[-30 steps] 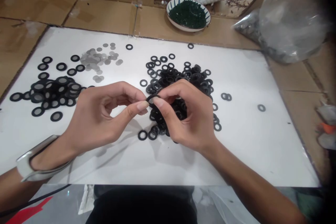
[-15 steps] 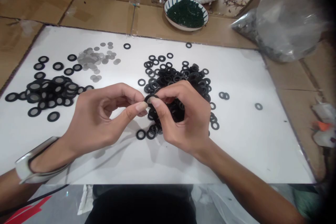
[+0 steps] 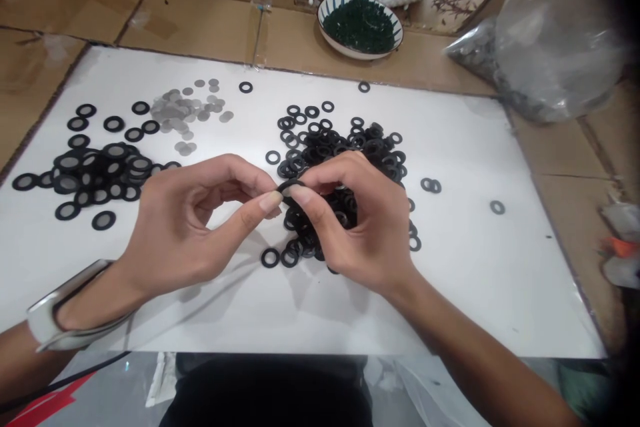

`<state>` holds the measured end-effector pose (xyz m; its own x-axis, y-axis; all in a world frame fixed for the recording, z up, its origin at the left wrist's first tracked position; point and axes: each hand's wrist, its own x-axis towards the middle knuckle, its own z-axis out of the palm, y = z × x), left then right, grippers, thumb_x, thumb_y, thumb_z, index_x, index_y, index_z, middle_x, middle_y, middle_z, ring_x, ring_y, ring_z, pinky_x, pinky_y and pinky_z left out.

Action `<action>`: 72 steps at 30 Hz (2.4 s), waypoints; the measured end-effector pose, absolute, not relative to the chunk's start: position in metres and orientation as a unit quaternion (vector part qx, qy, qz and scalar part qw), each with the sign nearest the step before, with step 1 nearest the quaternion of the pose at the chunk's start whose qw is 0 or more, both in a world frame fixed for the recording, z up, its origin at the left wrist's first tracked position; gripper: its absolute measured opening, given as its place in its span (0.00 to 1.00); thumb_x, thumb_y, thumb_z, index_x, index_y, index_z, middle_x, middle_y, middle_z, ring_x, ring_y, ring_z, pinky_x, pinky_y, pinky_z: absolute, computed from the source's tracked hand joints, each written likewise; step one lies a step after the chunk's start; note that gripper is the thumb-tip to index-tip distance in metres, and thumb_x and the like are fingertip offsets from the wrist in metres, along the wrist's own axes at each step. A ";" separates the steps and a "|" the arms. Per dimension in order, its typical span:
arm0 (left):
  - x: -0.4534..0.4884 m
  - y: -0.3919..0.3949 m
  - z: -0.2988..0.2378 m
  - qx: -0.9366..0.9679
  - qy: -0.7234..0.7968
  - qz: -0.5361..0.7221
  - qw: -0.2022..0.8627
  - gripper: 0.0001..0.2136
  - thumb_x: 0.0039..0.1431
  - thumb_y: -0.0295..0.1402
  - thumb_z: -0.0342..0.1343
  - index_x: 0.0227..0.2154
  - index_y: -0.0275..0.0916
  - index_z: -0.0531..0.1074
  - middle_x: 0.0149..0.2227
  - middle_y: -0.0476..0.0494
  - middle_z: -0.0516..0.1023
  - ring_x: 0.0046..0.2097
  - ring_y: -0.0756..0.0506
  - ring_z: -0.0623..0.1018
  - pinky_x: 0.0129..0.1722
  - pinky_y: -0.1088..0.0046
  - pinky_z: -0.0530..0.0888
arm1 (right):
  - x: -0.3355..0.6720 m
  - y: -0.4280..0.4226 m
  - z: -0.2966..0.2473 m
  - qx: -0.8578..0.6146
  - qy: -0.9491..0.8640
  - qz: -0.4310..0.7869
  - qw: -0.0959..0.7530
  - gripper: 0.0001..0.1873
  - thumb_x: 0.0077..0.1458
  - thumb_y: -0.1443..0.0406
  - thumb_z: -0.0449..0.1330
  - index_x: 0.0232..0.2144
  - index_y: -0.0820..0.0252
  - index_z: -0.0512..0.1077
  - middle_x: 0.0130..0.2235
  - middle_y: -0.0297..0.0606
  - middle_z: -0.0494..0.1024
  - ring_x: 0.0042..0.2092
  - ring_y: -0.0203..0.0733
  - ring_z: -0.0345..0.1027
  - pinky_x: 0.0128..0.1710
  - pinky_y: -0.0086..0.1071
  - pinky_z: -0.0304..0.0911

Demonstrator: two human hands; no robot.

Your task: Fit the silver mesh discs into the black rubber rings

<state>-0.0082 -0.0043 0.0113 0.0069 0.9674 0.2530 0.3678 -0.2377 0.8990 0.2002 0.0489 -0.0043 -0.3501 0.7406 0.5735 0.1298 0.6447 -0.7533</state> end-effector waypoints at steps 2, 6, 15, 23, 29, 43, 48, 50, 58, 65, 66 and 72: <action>-0.008 -0.004 0.011 0.637 0.523 0.474 0.311 0.02 0.70 0.34 0.69 0.39 0.47 0.82 0.37 0.49 0.84 0.35 0.47 0.85 0.35 0.68 0.82 | 0.202 0.051 -0.002 -0.287 -0.755 0.352 0.472 0.05 0.69 0.67 0.69 0.38 0.54 0.78 0.37 0.34 0.84 0.38 0.41 0.74 0.42 0.41 0.71; -0.009 -0.003 0.012 0.646 0.530 0.469 0.287 0.02 0.70 0.35 0.68 0.39 0.46 0.82 0.36 0.47 0.84 0.36 0.46 0.83 0.36 0.67 0.83 | 0.204 0.053 0.002 -0.289 -0.745 0.388 0.459 0.04 0.68 0.67 0.69 0.37 0.54 0.79 0.37 0.33 0.85 0.38 0.41 0.75 0.42 0.41 0.73; -0.011 -0.005 0.012 0.651 0.531 0.473 0.265 0.02 0.71 0.38 0.69 0.42 0.49 0.84 0.40 0.46 0.86 0.40 0.43 0.85 0.40 0.63 0.85 | 0.204 0.055 0.003 -0.270 -0.754 0.388 0.457 0.06 0.61 0.70 0.71 0.35 0.55 0.80 0.34 0.31 0.86 0.35 0.39 0.76 0.41 0.40 0.74; -0.009 -0.001 0.012 0.637 0.529 0.476 0.296 0.03 0.70 0.36 0.70 0.41 0.46 0.84 0.40 0.47 0.87 0.39 0.45 0.86 0.42 0.67 0.86 | 0.204 0.055 0.003 -0.282 -0.747 0.378 0.468 0.05 0.64 0.68 0.72 0.36 0.54 0.82 0.35 0.31 0.86 0.36 0.39 0.76 0.40 0.39 0.74; -0.011 0.000 0.009 0.634 0.530 0.460 0.324 0.06 0.70 0.40 0.70 0.41 0.45 0.84 0.41 0.46 0.87 0.40 0.44 0.86 0.40 0.68 0.85 | 0.203 0.053 0.006 -0.294 -0.736 0.382 0.476 0.05 0.64 0.69 0.72 0.35 0.56 0.81 0.34 0.31 0.84 0.37 0.38 0.75 0.39 0.37 0.73; -0.019 0.000 0.007 0.515 0.497 0.449 0.534 0.06 0.73 0.42 0.68 0.43 0.48 0.87 0.39 0.48 0.87 0.43 0.45 0.86 0.47 0.74 0.85 | 0.203 0.055 -0.002 -0.258 -0.731 0.398 0.491 0.06 0.62 0.67 0.75 0.41 0.58 0.84 0.39 0.35 0.87 0.37 0.38 0.74 0.36 0.36 0.71; -0.016 0.004 0.007 0.473 0.447 0.446 0.614 0.08 0.74 0.40 0.66 0.39 0.44 0.87 0.38 0.46 0.84 0.43 0.46 0.85 0.45 0.75 0.85 | 0.203 0.056 -0.002 -0.261 -0.731 0.391 0.496 0.07 0.61 0.67 0.77 0.39 0.59 0.84 0.37 0.33 0.86 0.37 0.37 0.74 0.36 0.35 0.71; -0.014 0.005 0.008 0.467 0.439 0.445 0.625 0.09 0.74 0.40 0.66 0.39 0.43 0.87 0.38 0.45 0.84 0.43 0.46 0.85 0.45 0.76 0.85 | 0.203 0.056 -0.002 -0.260 -0.732 0.386 0.498 0.07 0.62 0.66 0.78 0.39 0.58 0.84 0.37 0.33 0.86 0.37 0.37 0.75 0.36 0.35 0.71; -0.016 0.002 0.006 0.484 0.450 0.444 0.605 0.08 0.75 0.39 0.66 0.42 0.43 0.87 0.40 0.45 0.84 0.44 0.46 0.85 0.47 0.76 0.85 | 0.201 0.056 -0.001 -0.250 -0.738 0.355 0.516 0.05 0.62 0.69 0.75 0.38 0.60 0.83 0.35 0.32 0.87 0.36 0.36 0.77 0.35 0.34 0.71; -0.016 0.002 0.002 0.505 0.446 0.472 0.569 0.12 0.78 0.40 0.60 0.49 0.45 0.88 0.44 0.42 0.88 0.46 0.42 0.87 0.48 0.69 0.85 | 0.200 0.063 -0.009 -0.211 -0.801 0.073 0.555 0.06 0.66 0.71 0.71 0.40 0.57 0.80 0.36 0.34 0.87 0.35 0.39 0.80 0.37 0.38 0.74; -0.016 0.002 0.001 0.505 0.430 0.477 0.576 0.13 0.79 0.41 0.58 0.51 0.45 0.88 0.45 0.41 0.88 0.46 0.42 0.87 0.49 0.68 0.85 | 0.201 0.064 -0.009 -0.203 -0.805 0.040 0.555 0.06 0.65 0.72 0.72 0.40 0.57 0.80 0.36 0.34 0.87 0.35 0.39 0.80 0.36 0.38 0.74; -0.023 -0.003 -0.003 0.532 0.462 0.472 0.531 0.11 0.77 0.37 0.63 0.56 0.49 0.85 0.47 0.44 0.87 0.47 0.43 0.87 0.49 0.69 0.85 | 0.202 0.066 -0.010 -0.196 -0.811 -0.046 0.549 0.07 0.64 0.70 0.73 0.41 0.56 0.81 0.36 0.34 0.86 0.34 0.37 0.78 0.35 0.36 0.75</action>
<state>-0.0226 -0.0034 -0.0028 0.1291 0.9916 0.0117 -0.0096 -0.0105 0.9999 0.2023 0.0657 -0.0099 -0.3207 0.2678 0.9085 0.3679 0.9191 -0.1411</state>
